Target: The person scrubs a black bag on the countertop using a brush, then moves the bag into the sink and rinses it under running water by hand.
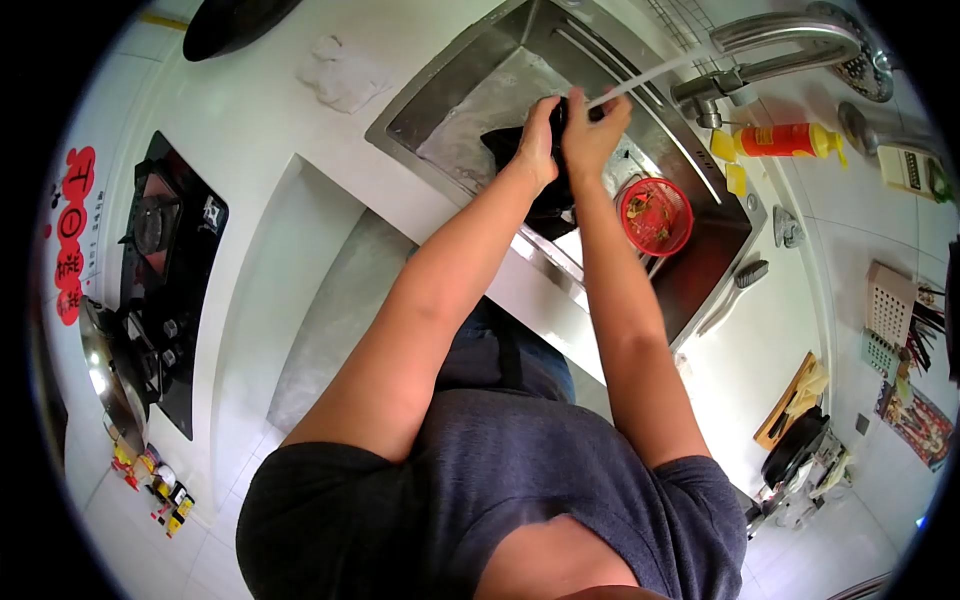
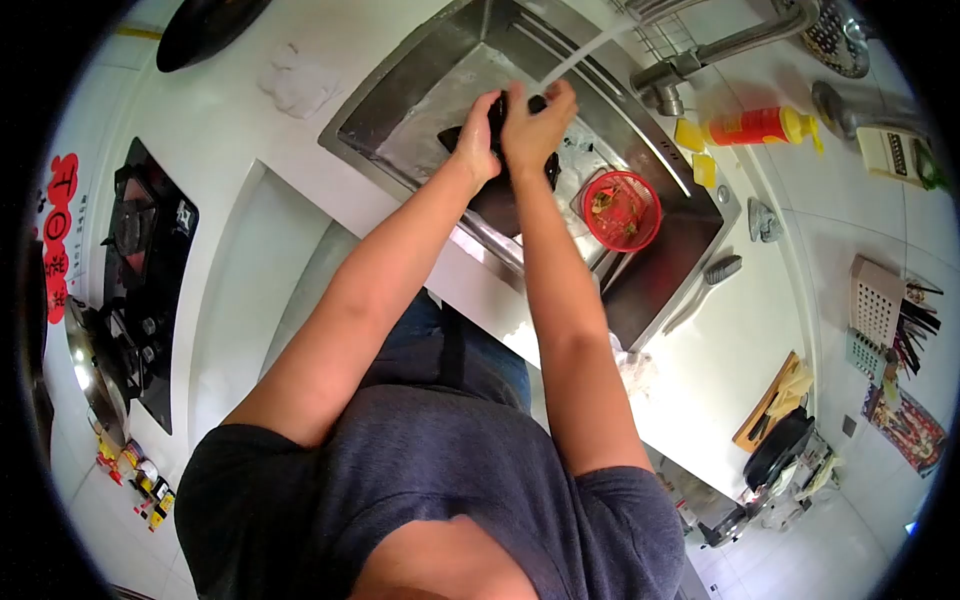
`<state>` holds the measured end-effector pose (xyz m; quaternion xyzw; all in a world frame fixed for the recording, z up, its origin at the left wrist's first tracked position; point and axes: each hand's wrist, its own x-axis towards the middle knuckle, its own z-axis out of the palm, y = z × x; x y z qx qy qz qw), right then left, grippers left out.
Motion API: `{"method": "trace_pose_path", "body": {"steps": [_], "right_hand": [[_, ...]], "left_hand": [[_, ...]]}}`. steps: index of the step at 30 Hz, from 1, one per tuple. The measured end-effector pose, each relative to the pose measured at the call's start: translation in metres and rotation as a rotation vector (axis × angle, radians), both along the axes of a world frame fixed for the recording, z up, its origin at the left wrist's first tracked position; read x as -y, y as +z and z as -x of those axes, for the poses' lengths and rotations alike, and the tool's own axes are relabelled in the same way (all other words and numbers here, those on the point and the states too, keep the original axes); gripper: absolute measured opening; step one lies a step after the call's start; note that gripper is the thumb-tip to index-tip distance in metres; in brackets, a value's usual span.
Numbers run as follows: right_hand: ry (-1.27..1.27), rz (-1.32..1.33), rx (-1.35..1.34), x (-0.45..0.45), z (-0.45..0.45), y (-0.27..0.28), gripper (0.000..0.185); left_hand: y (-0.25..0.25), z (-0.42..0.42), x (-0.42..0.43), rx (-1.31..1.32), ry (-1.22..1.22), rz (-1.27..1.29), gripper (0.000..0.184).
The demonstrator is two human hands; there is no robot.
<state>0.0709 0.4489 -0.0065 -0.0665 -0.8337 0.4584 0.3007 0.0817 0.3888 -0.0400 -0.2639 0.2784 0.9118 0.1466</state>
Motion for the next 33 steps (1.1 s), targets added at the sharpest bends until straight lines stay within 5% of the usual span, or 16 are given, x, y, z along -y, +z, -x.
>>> {"method": "trace_pose_path", "body": {"steps": [1, 3, 5, 8, 10, 13, 14, 15, 16, 18, 21, 26, 27, 29, 31, 33], "right_hand": [[-0.07, -0.014, -0.104, -0.005, 0.009, -0.007, 0.035], [0.114, 0.062, -0.006, -0.002, -0.003, -0.006, 0.032], [0.221, 0.073, 0.016, 0.01, -0.031, -0.007, 0.029], [0.216, -0.053, 0.219, 0.027, -0.055, 0.019, 0.038], [0.03, -0.023, 0.315, 0.003, -0.005, -0.015, 0.044], [-0.058, 0.021, 0.349, -0.011, 0.009, -0.014, 0.044], [-0.027, -0.016, 0.248, -0.005, 0.0, -0.015, 0.046], [0.003, -0.053, 0.147, 0.002, -0.013, -0.017, 0.047], [0.083, 0.106, 0.101, 0.026, -0.037, 0.015, 0.045], [0.031, -0.017, 0.183, 0.008, -0.018, -0.019, 0.045], [-0.078, 0.079, 0.263, -0.023, 0.008, -0.032, 0.047], [0.052, 0.132, 0.156, 0.016, -0.034, 0.003, 0.05], [-0.003, 0.077, 0.184, 0.009, -0.028, -0.01, 0.051], [-0.104, -0.028, 0.22, -0.02, 0.003, -0.039, 0.052], [-0.156, 0.001, 0.378, -0.055, 0.015, -0.059, 0.049], [0.132, 0.195, 0.498, -0.069, -0.001, -0.044, 0.033]], "left_hand": [[0.042, -0.008, 0.0, 0.211, -0.021, -0.012, 0.058], [0.046, -0.005, 0.0, 0.359, -0.042, 0.227, 0.058], [-0.033, 0.009, 0.013, -0.043, -0.137, -0.011, 0.063], [-0.044, 0.007, 0.019, -0.216, -0.271, 0.263, 0.046], [-0.013, -0.01, -0.004, 0.077, 0.02, -0.068, 0.044], [0.002, 0.003, -0.013, 0.247, -0.144, 0.425, 0.038], [0.033, -0.002, -0.003, 0.218, -0.124, 0.188, 0.033], [-0.033, 0.01, -0.004, 0.079, -0.099, 0.092, 0.029], [-0.037, 0.014, 0.001, 0.01, -0.167, 0.135, 0.028], [-0.044, 0.011, -0.003, 0.035, -0.19, 0.171, 0.028], [0.048, -0.012, -0.015, 0.181, -0.137, 0.45, 0.031], [-0.046, 0.01, 0.004, -0.142, -0.365, 0.163, 0.033], [-0.051, 0.005, -0.002, -0.072, -0.346, 0.306, 0.035], [0.014, -0.006, -0.002, 0.05, -0.291, 0.599, 0.042], [0.061, -0.01, 0.015, 0.121, -0.307, 0.458, 0.043], [0.029, 0.004, 0.037, -0.052, -0.108, 0.499, 0.038]]}}
